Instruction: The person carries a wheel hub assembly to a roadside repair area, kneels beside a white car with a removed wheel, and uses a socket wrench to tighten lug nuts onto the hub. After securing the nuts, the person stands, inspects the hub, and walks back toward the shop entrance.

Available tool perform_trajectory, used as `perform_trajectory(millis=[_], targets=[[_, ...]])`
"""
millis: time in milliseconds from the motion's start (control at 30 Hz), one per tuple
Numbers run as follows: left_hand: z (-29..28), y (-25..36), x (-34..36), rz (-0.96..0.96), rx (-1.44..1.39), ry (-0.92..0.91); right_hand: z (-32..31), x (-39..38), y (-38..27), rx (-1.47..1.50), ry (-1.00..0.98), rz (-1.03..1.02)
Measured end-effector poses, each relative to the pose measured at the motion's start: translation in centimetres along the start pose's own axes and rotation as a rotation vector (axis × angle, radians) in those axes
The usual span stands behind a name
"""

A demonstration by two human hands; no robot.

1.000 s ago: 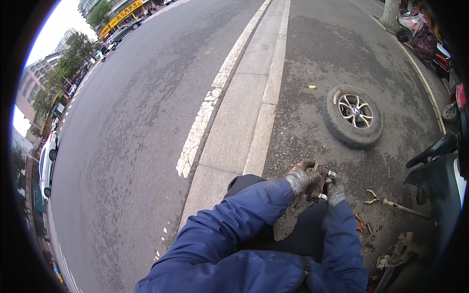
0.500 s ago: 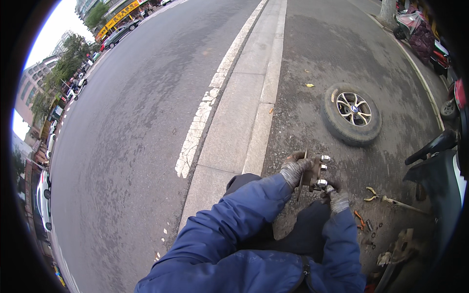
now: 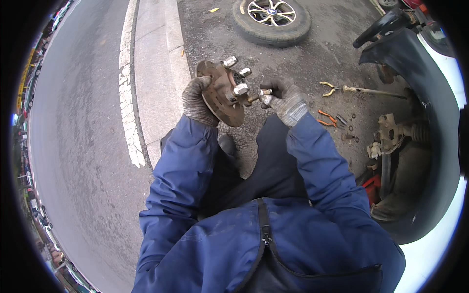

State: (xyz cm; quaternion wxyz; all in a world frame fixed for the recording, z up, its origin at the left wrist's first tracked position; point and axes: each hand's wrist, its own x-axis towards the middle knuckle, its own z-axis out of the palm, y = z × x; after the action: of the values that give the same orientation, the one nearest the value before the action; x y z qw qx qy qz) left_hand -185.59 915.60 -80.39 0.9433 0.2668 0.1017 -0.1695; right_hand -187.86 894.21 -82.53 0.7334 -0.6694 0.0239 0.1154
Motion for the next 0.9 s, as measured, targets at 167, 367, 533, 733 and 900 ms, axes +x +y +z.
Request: perform_trajectory(millis=[167,367,533,733,900], targets=[[0.1,-0.4,1.0,0.052,0.091,-0.304,-0.6,-0.1,-0.4,-0.514,-0.133,-0.335],[0.8,0.7,-1.3,0.083,0.051,0.072,-0.2,0.8,-0.6,-0.398,-0.084,-0.060],[2.2,0.5,-1.5,0.135,0.117,0.174,0.0,0.8,0.1,-0.167,-0.146,0.032],[2.0,0.5,-1.3,0.120,0.092,0.152,-1.2,1.0,0.4,-0.309,-0.228,0.191],[2.4,-0.9,-0.3,0.133,0.178,0.271,-0.7,1.2,1.1,-0.142,-0.195,-0.094]])
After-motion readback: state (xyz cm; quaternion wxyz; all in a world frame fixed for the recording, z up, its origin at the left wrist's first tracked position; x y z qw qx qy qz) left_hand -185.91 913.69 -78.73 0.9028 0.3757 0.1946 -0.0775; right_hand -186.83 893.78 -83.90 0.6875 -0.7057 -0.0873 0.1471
